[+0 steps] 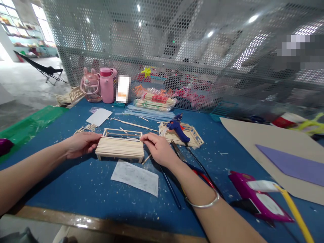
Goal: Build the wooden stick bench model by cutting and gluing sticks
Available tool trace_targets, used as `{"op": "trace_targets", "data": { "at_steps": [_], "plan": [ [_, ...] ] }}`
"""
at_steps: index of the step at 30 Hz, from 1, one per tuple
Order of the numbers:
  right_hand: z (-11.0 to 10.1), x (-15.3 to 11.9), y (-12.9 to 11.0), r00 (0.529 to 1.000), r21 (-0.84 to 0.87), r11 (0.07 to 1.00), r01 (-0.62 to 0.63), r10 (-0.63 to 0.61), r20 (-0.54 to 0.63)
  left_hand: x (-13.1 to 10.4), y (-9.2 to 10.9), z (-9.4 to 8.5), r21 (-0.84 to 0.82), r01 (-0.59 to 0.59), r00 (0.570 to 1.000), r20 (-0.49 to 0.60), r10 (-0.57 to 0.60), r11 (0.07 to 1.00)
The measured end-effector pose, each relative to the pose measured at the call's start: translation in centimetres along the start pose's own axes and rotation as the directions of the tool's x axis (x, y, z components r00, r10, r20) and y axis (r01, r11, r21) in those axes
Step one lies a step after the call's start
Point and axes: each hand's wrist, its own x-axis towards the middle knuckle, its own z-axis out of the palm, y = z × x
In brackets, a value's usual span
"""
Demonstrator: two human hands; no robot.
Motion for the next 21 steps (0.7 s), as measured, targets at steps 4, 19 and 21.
{"op": "trace_targets", "data": {
  "at_steps": [4,19,21],
  "plan": [
    [-0.07,0.04,0.05,1.0,0.014,1.0,-0.007,0.007,0.025,0.04,-0.05,0.08,-0.044,0.016,1.0,0.006,-0.016,0.999],
    [-0.31,-0.75,-0.39,0.996,-0.002,0.998,-0.07,0.07,-0.054,0.22,-0.41,-0.05,-0.012,-0.009,1.0,-0.021,0.009,1.0],
    [-0.2,-0.75,-0.42,0.997,-0.016,0.999,-0.05,0.048,-0.063,0.21,-0.41,-0.01,-0.007,-0.017,0.999,-0.036,0.017,1.0]
  ]
}}
